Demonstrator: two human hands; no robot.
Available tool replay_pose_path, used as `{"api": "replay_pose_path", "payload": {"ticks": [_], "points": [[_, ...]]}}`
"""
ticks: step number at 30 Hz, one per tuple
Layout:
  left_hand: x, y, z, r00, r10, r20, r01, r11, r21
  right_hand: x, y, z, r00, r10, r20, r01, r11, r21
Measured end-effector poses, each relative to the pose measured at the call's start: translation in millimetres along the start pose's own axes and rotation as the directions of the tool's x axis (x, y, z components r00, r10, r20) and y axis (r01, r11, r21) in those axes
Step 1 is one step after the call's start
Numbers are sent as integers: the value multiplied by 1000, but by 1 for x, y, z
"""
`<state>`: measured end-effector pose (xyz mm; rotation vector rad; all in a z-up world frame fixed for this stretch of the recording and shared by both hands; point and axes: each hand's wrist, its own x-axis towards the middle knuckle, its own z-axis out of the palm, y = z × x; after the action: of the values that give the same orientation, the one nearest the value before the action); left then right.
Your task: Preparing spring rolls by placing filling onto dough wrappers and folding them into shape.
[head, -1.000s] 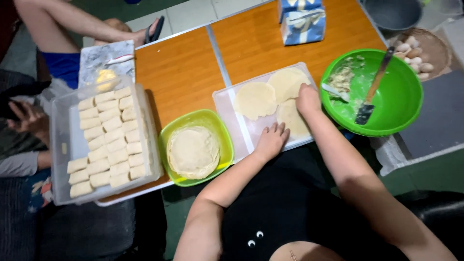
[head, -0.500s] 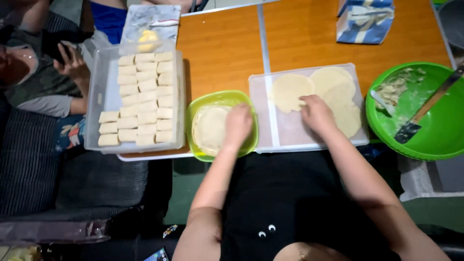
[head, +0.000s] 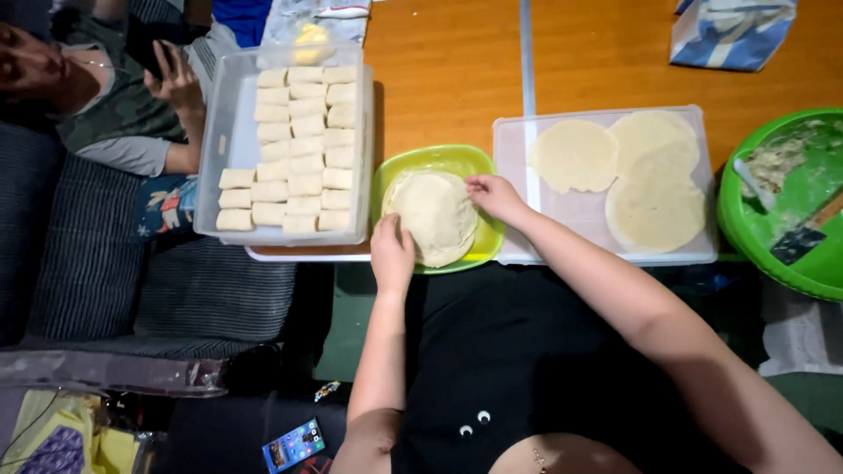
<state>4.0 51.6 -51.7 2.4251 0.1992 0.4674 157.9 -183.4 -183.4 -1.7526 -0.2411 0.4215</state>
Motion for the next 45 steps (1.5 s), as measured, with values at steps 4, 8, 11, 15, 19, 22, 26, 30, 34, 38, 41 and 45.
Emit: {"api": "replay_pose_path", "payload": {"ticks": [4,8,11,15,19,22,26,30,34,38,41,45], "points": [[-9,-28,9,998,-59,22,59,998,-37,15,25,12,994,-98,-40,98,995,-1],[-15,-39,15,994,-100,40,104,989,-106,4,-9,12,989,32,-147,-61,978,-198],[-12,-32,12,984,-175,41,180,965,-189,-1,-25,10,985,5,-171,-42,977,-211],[-7,-22,9,929,-361,78,365,864,-347,-6,-37,11,984,-28,-174,-17,967,-254],[-6,-14,6,935,-346,71,349,873,-340,1,-25,11,983,-39,-178,10,987,-159],[-7,-7,2,964,-262,50,267,940,-212,7,-14,9,995,5,-99,-4,1000,16],[-10,-13,10,988,-152,12,152,987,-53,2,-32,6,995,95,-32,-92,991,102],[-12,-30,24,995,-96,-15,94,990,-104,4,-24,5,991,127,30,-129,987,100],[-8,-14,14,990,-142,8,142,984,-106,7,-22,8,993,118,-3,-117,988,101],[2,1,17,1000,13,-19,-14,999,-33,5,-29,14,993,112,-29,-108,987,116],[19,6,28,988,151,-12,-152,985,-79,7,-24,17,993,120,-19,-114,973,199],[54,15,35,945,311,103,-307,950,-59,10,-24,14,987,162,12,-158,945,287]]}}
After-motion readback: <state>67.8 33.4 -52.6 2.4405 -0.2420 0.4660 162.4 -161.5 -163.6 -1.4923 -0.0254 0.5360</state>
